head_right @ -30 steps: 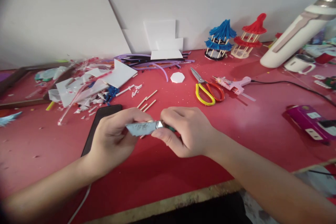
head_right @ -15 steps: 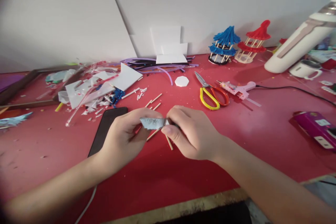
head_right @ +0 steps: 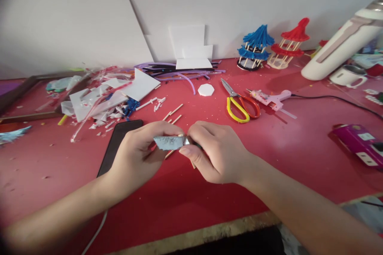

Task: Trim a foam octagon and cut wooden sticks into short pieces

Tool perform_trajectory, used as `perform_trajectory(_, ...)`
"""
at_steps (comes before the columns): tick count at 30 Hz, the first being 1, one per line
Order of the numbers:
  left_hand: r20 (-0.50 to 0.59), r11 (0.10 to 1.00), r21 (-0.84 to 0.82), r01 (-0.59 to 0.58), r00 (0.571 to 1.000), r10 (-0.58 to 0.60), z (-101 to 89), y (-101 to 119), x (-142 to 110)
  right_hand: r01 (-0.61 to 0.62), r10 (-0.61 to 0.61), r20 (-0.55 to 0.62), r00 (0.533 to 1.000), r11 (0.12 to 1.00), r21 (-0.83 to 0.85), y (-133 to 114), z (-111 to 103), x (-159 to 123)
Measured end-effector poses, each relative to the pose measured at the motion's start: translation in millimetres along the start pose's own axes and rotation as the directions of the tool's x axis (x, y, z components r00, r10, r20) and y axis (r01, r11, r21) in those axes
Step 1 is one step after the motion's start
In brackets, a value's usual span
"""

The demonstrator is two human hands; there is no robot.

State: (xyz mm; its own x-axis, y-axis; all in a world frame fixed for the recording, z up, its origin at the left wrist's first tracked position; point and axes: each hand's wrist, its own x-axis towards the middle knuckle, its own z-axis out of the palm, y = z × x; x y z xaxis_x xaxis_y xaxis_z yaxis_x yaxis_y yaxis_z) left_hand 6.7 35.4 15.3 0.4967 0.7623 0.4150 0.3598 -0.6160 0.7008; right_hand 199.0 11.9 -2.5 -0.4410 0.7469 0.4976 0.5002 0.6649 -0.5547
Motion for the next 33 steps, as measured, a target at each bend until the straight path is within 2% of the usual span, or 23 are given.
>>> perform_trajectory(6,0.015,0.999,0.012,-0.049,0.999,0.048,-2.7,1,-1,0.005,-0.006,0.016,1.000,1.000,0.017,2,0,-1)
perform_trajectory(12,0.061,0.992,-0.011,-0.123,0.990,0.123,-6.1,-3,-2,-0.005,-0.001,0.054,0.999,0.993,0.121,1,2,-3)
perform_trajectory(15,0.052,0.993,-0.016,-0.117,0.992,0.118,-6.5,-3,-4,-0.001,-0.006,0.051,0.999,0.991,0.136,4,3,-2)
perform_trajectory(18,0.055,0.970,-0.121,-0.211,0.974,0.218,-7.8,4,-6,-0.104,0.105,-0.002,0.994,0.992,0.068,15,-3,-1)
perform_trajectory(20,0.130,0.942,-0.238,-0.235,0.954,0.271,-8.3,11,-7,-0.240,0.239,-0.093,0.967,0.971,-0.003,26,-9,-1)
perform_trajectory(21,0.129,0.938,-0.268,-0.220,0.956,0.262,-8.1,13,-8,-0.281,0.277,-0.137,0.951,0.960,-0.008,30,-12,-2)
perform_trajectory(23,0.101,0.949,-0.292,-0.114,0.984,0.149,-6.5,15,-7,-0.279,0.277,-0.229,0.933,0.960,0.024,33,-15,-3)
perform_trajectory(26,0.091,0.927,-0.371,0.057,0.996,-0.025,-3.0,11,-5,-0.128,0.135,-0.242,0.961,0.991,0.047,27,-10,-4)
perform_trajectory(29,0.101,0.876,-0.456,0.156,0.987,-0.123,-1.3,8,-3,0.040,-0.031,-0.214,0.976,0.998,0.038,14,-2,-4)
perform_trajectory(33,0.171,0.835,-0.483,0.263,0.964,-0.204,-1.7,10,-1,0.105,-0.084,-0.270,0.959,0.992,0.066,3,4,-4)
